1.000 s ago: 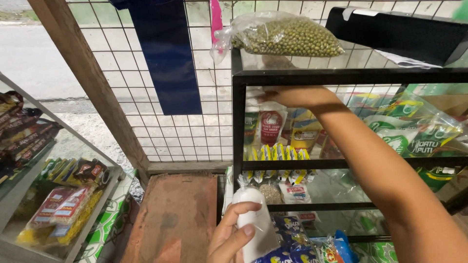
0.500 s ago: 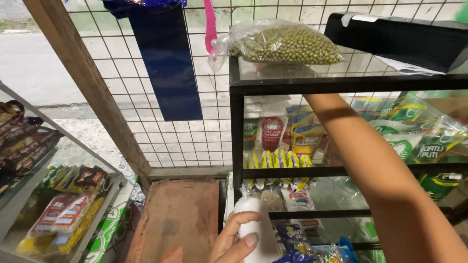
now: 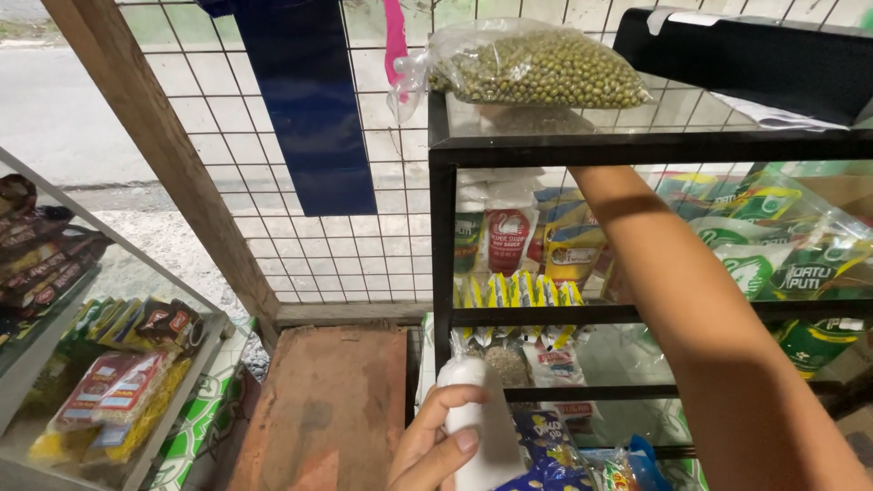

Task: Arranging small plastic bags of white powder on a shelf in a grocery store.

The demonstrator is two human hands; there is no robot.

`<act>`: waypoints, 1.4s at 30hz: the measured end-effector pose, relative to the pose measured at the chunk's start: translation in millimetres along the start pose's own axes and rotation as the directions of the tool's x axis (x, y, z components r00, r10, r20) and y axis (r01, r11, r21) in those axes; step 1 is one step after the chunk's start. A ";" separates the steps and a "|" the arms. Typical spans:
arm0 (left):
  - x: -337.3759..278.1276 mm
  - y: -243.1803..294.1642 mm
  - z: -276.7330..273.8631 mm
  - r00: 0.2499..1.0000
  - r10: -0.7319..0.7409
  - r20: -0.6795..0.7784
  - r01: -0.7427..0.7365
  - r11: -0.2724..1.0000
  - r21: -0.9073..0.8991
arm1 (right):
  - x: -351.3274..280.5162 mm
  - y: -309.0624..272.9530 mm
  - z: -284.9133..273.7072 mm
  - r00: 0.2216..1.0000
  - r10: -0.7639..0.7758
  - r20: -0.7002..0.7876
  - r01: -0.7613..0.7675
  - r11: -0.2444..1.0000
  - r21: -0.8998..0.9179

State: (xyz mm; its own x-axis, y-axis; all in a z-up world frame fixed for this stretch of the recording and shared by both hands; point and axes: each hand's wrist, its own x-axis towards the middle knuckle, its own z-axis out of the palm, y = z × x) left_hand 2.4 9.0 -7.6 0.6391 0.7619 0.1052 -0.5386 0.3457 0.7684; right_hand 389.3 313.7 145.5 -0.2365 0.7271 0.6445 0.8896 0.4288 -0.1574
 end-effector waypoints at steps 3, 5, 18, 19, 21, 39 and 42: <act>-4.8 9.4 11.1 1.000 -0.012 -0.007 0.011 0.997 -0.077 | 5.8 31.9 19.5 0.999 -0.021 -0.048 0.022 1.000 0.016; -7.7 16.9 17.8 1.000 -0.020 0.001 0.020 0.995 -0.097 | 2.3 37.7 22.9 0.996 -0.035 -0.080 0.037 0.999 0.027; 4.6 39.4 70.7 0.951 0.294 -0.093 -0.299 0.953 -0.045 | -180.8 -297.9 -132.4 0.961 0.194 0.197 -0.243 0.934 0.261; 5.9 41.0 75.1 0.951 0.304 -0.054 -0.307 0.948 -0.081 | -191.3 -307.3 -134.0 0.853 0.353 0.384 -0.466 0.847 0.257; 6.7 47.5 84.0 0.960 0.278 -0.027 -0.279 0.953 -0.119 | -208.0 -307.4 -129.1 0.829 0.315 0.462 -0.489 0.809 0.327; 35.1 64.5 79.1 0.983 0.147 0.106 -0.158 0.981 0.109 | -99.8 -161.1 -101.9 0.718 0.631 0.292 -0.510 0.192 0.839; 36.2 61.8 66.2 0.991 0.110 0.082 -0.117 0.990 0.085 | -63.7 -121.3 -86.8 0.829 0.514 0.220 -0.382 0.233 0.894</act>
State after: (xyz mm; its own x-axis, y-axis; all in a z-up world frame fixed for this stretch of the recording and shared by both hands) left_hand 28.6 21.6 85.5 0.6190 0.7476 0.2404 -0.5610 0.2067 0.8016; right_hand 330.4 168.8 188.5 0.1747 0.9413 0.2890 -0.0520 0.3019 -0.9519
